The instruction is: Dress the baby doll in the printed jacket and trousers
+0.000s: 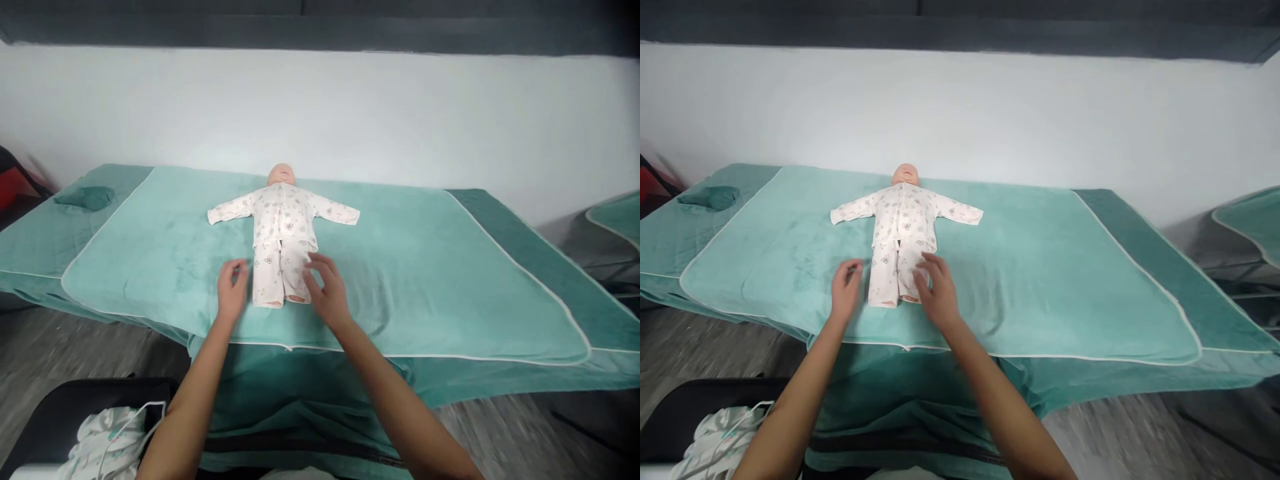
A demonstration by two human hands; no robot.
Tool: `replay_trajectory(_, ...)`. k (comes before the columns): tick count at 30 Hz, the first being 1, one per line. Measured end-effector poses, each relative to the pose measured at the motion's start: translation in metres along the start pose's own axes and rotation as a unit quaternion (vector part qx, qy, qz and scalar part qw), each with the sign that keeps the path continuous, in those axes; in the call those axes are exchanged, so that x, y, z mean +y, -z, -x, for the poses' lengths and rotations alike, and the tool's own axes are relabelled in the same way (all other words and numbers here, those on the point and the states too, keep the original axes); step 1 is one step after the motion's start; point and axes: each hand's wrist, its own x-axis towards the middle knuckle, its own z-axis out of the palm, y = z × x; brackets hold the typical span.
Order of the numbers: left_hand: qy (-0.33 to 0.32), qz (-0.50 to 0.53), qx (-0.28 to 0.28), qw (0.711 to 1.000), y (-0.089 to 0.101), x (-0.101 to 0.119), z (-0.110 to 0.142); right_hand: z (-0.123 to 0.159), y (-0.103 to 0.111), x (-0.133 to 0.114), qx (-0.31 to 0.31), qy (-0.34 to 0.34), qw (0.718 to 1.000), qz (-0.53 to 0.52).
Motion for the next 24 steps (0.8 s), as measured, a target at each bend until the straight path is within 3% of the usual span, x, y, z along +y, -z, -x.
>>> replay_trajectory(3,0.078,0.092,-0.012,0.993,-0.026,0.002,-0.044,-0.048,-0.017,0.033,0.01,-0.066,0.998,-0.008)
replay_trajectory(5,0.106,0.102,-0.053,0.988,-0.041,0.005,-0.062,-0.07,-0.031,0.051,-0.031,-0.117,0.993,-0.018)
replay_trajectory(8,0.053,0.051,-0.13,0.989,-0.051,0.007,-0.067,-0.078,-0.043,0.062,-0.08,-0.16,0.983,-0.041)
replay_trajectory(10,0.013,0.025,-0.149,0.988,-0.051,0.005,-0.064,-0.074,-0.045,0.061,-0.085,-0.154,0.983,-0.06)
replay_trajectory(13,0.038,0.031,-0.132,0.99,-0.049,0.001,-0.063,-0.071,-0.044,0.061,-0.072,-0.158,0.978,-0.114)
replay_trajectory(18,0.135,0.142,-0.106,0.975,-0.06,-0.001,-0.082,-0.096,-0.046,0.075,0.034,-0.271,0.95,-0.148)
replay_trajectory(24,0.084,0.203,-0.105,0.97,-0.082,0.001,-0.1,-0.126,-0.055,0.094,0.026,-0.264,0.946,-0.186)
